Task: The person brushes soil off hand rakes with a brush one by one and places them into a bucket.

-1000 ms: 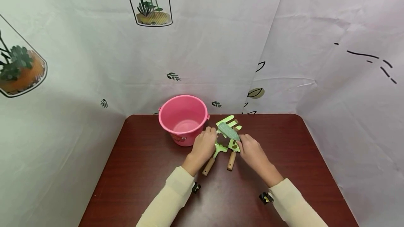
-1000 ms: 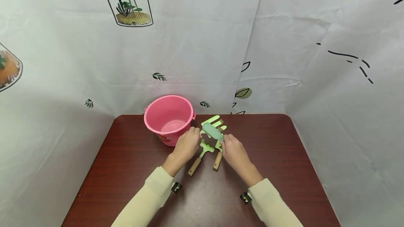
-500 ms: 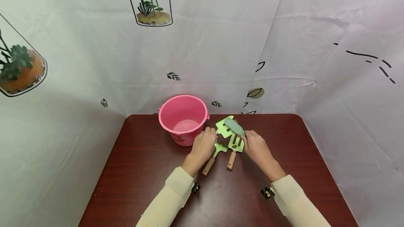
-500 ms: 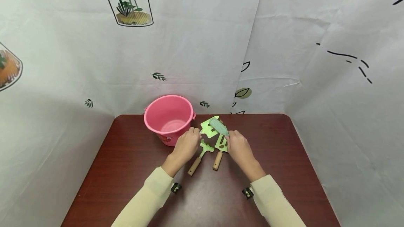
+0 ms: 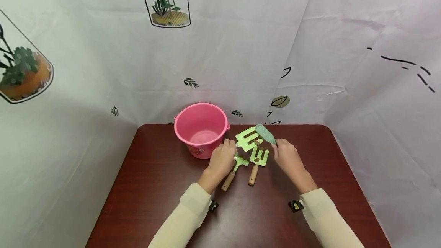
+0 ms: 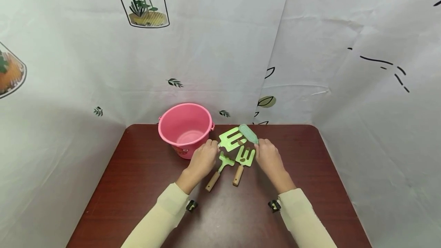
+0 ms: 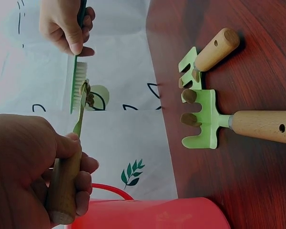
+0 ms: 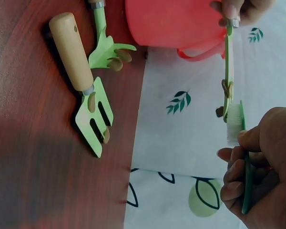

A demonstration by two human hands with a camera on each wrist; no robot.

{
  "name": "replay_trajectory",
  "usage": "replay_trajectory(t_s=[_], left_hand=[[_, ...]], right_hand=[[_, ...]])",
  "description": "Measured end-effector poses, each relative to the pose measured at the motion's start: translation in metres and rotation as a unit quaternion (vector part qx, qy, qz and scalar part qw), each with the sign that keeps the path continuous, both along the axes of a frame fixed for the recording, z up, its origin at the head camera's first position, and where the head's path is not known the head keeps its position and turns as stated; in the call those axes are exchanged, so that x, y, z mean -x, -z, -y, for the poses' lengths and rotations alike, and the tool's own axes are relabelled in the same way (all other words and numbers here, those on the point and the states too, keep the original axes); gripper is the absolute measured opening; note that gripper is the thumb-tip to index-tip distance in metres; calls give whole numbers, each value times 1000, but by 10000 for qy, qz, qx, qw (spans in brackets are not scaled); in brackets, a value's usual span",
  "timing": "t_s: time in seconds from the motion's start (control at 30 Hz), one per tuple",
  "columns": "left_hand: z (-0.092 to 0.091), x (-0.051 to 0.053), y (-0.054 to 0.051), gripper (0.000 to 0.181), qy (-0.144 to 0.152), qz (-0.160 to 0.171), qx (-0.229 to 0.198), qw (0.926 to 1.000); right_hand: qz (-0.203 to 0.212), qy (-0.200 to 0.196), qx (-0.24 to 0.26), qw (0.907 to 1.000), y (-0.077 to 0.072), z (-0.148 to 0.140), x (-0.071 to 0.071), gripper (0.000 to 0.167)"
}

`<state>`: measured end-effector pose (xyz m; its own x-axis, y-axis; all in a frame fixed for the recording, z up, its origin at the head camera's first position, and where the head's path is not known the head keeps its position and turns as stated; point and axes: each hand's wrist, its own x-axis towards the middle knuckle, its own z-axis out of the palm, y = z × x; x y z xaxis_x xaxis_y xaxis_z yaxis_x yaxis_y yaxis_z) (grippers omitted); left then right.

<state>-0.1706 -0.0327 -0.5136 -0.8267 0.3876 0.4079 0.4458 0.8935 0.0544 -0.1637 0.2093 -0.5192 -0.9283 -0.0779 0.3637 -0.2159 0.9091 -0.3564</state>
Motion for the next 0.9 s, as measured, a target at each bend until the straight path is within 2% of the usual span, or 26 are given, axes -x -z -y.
replay_trajectory(t_s=[0.43,0.73,0.9], left_hand=[[0,3,1,18,39,-91,-166,9998],[-1,6,2,15,27,-233,-172,9996],[-3,7,4,15,22,-195,-97,9998]], right_hand=[[110,32,351,9993,-3,-16,4,19],[371,-358,495,9974,-14,0,-9,23],[296,-575,572,9963,-16,11,-14,20]])
